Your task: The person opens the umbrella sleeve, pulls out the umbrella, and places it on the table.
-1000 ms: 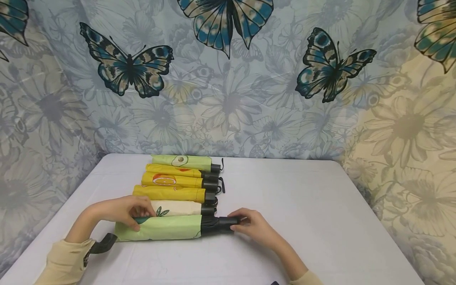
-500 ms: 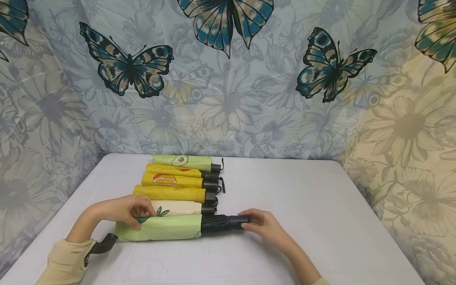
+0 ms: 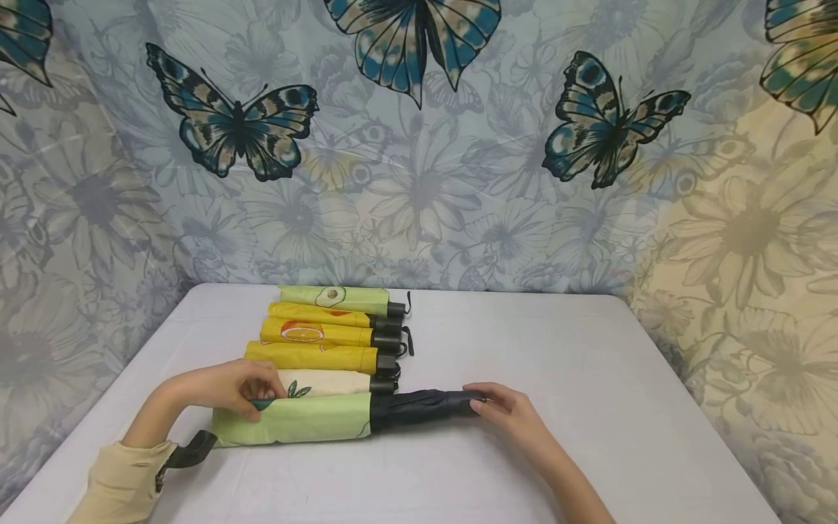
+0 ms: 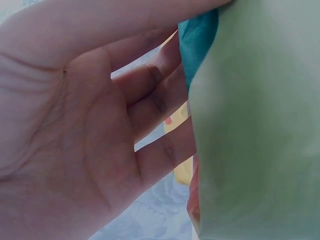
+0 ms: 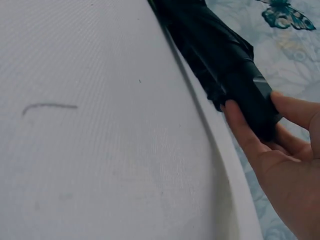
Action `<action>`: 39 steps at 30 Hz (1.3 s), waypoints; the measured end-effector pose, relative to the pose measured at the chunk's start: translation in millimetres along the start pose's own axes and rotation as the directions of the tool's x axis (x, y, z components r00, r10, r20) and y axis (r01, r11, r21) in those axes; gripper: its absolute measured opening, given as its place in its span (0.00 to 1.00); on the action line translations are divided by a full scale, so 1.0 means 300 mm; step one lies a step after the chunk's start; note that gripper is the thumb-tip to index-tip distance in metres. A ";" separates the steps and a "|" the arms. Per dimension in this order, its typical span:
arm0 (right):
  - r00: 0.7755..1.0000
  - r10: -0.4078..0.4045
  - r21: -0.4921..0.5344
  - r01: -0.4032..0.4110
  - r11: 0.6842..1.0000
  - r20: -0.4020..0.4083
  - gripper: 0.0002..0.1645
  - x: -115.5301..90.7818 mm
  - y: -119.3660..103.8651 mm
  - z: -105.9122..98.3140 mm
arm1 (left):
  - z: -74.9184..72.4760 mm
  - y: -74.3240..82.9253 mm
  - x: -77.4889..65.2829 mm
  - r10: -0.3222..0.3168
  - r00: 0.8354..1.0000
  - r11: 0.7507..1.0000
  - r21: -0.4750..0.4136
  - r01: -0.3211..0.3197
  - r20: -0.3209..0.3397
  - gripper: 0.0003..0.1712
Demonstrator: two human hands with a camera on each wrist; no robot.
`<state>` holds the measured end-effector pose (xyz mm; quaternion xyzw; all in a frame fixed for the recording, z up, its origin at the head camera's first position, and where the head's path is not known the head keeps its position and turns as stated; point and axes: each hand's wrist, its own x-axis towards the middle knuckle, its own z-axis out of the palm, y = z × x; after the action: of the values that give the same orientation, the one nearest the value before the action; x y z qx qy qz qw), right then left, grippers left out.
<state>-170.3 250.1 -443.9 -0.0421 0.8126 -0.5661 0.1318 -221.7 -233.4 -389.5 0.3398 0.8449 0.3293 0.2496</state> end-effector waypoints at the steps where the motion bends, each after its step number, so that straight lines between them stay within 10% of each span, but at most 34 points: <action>1: 1.000 0.002 0.014 -0.001 1.000 -0.011 0.26 -0.002 0.002 -0.005 | 0.000 0.000 0.000 -0.003 1.000 1.000 0.005 0.003 -0.002 0.19; 21: 0.981 -0.032 0.188 0.069 0.980 -0.191 0.33 -0.081 0.019 -0.110 | 0.002 -0.001 0.003 0.005 1.000 1.000 0.014 -0.005 -0.017 0.19; 39: 0.971 -0.052 0.391 0.143 0.909 -0.234 0.16 -0.129 0.049 -0.243 | 0.000 -0.010 0.005 0.001 1.000 1.000 0.031 -0.001 -0.014 0.17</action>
<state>-150.9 330.1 -427.5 0.0076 0.6839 -0.7293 0.0189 -223.9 -233.9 -391.9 0.3417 0.8514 0.3186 0.2384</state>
